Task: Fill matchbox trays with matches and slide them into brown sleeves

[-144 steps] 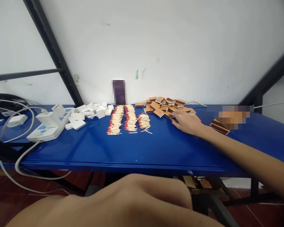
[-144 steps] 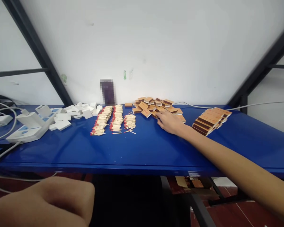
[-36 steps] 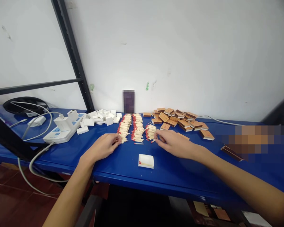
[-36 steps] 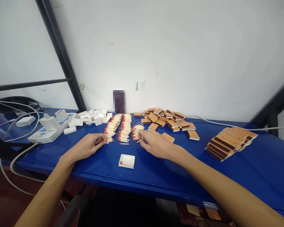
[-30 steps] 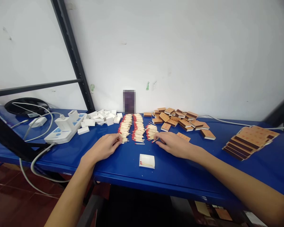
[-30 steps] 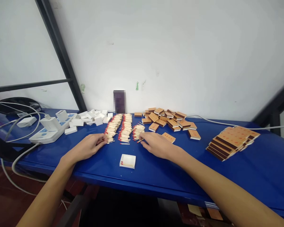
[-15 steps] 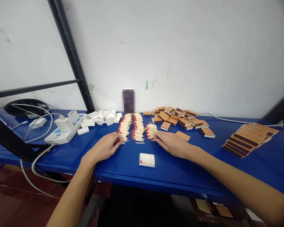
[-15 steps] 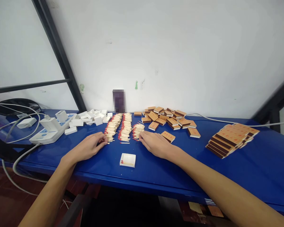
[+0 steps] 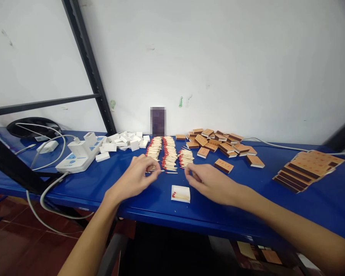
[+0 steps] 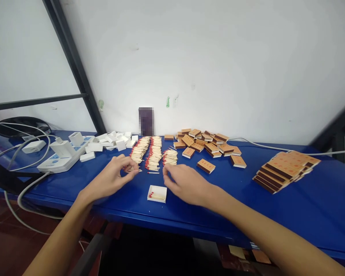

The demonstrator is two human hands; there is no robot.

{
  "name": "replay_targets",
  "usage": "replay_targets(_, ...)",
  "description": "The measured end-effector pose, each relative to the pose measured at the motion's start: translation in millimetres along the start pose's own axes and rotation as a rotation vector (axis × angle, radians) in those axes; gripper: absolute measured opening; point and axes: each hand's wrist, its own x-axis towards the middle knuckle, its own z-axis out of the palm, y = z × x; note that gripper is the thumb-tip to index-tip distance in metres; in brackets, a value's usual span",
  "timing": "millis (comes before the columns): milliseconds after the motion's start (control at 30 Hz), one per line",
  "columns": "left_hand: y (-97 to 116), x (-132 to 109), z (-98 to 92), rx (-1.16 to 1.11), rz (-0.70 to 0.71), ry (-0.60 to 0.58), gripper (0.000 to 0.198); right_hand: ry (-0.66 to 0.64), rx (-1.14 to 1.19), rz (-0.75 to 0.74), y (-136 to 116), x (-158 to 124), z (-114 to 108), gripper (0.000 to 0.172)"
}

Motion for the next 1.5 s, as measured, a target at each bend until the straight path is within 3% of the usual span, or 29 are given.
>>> replay_targets(133, 35.5, 1.2, 16.8, -0.046, 0.124, -0.147, 0.016, 0.024, -0.142, 0.065, 36.4, 11.2, -1.0, 0.014)
replay_targets(233, 39.0, 2.8, 22.1, -0.057, 0.100, -0.119, 0.017, -0.019, -0.182, 0.038, 55.0, 15.2, 5.5, 0.018)
replay_targets(433, -2.9, -1.0, -6.9, 0.015, -0.107, 0.041, 0.024, -0.018, -0.215, 0.016, 57.5, 19.1, 14.6, 0.023)
replay_targets(567, -32.0, -7.3, -20.0, 0.082, -0.216, -0.013, 0.025, -0.025, -0.222, -0.021, 55.3, 22.6, 15.6, 0.024)
replay_targets(700, -45.7, -9.8, -20.7, 0.089, -0.237, -0.095, 0.025, -0.010, -0.253, -0.055, 55.4, 22.6, 16.0, 0.025)
replay_targets(833, -47.0, -8.2, -17.6, 0.085, -0.221, -0.125, 0.022, 0.000, -0.194, -0.038, 45.3, 18.3, 9.8, 0.019)
replay_targets(967, -45.2, -6.8, -13.2, 0.076, -0.178, -0.142, 0.021, -0.006, 0.004, -0.074, 16.2, 9.1, 1.9, 0.015)
replay_targets(1133, -47.4, -8.0, -10.8, 0.101, -0.183, -0.168, 0.018, -0.126, 0.072, -0.079, -16.5, -3.1, -1.7, 0.009)
replay_targets(1233, -40.4, -8.9, -14.6, 0.094, -0.159, -0.180, 0.018, -0.079, 0.054, -0.041, -15.0, -3.0, -6.4, 0.008)
replay_targets(1333, -19.4, -8.9, -16.8, 0.018, -0.099, -0.190, 0.019, -0.005, 0.026, -0.027, -1.4, 1.6, -11.5, 0.009)
replay_targets(1500, 23.3, -5.8, 4.4, -0.079, 0.022, -0.241, 0.017, -0.071, -0.016, -0.036, 19.3, 6.1, -10.0, 0.009)
